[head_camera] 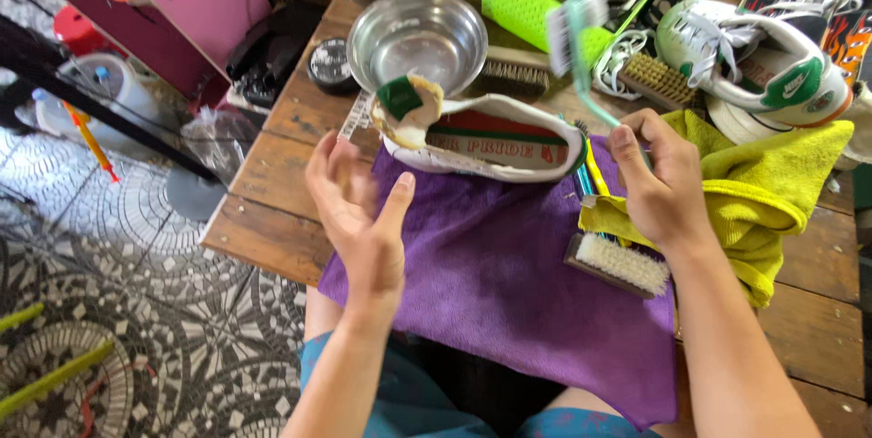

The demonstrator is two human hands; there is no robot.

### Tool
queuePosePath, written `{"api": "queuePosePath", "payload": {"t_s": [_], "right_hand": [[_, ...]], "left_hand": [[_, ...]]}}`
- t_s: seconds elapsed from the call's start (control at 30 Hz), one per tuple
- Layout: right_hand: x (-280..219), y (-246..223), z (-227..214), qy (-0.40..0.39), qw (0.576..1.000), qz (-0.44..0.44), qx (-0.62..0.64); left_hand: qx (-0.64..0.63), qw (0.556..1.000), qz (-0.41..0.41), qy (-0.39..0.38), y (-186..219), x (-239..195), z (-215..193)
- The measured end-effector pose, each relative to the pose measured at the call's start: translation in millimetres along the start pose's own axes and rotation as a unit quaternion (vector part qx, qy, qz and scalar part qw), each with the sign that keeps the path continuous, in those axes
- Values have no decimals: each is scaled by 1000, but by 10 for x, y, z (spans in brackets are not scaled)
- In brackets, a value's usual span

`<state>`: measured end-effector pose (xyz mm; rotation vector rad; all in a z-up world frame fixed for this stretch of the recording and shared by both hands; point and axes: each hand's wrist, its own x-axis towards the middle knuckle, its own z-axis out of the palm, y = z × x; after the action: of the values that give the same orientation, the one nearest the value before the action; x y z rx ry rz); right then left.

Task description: The person cleans a white and green sneaker by scrubbing the interior and exterior with a toothbrush dipped in water. They then wipe the shoe with a yellow cloth to remove excess moisture.

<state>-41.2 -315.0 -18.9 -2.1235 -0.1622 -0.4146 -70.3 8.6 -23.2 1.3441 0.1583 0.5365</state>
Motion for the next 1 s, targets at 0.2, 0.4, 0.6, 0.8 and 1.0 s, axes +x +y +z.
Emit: {"api": "queuePosePath", "payload": {"t_s": [0.2,0.4,0.6,0.8,1.0], "right_hand": [[427,-272,-45,-5,970,-143,-194],[1071,-534,384,-72,935,-110,-330],[1455,-616,675,-154,888,-108,-420],[1529,-571,778,-169,877,-104,-438],[1509,-579,827,-169,869,-109,-451]], "left_hand": [[79,956,79,-270,138,554,5],[204,937,143,-244,65,610,72],[246,905,214,-273,76,623,-28],[231,899,228,-295,65,520,-76],[186,914,250,-261,-21,463,-50]]}}
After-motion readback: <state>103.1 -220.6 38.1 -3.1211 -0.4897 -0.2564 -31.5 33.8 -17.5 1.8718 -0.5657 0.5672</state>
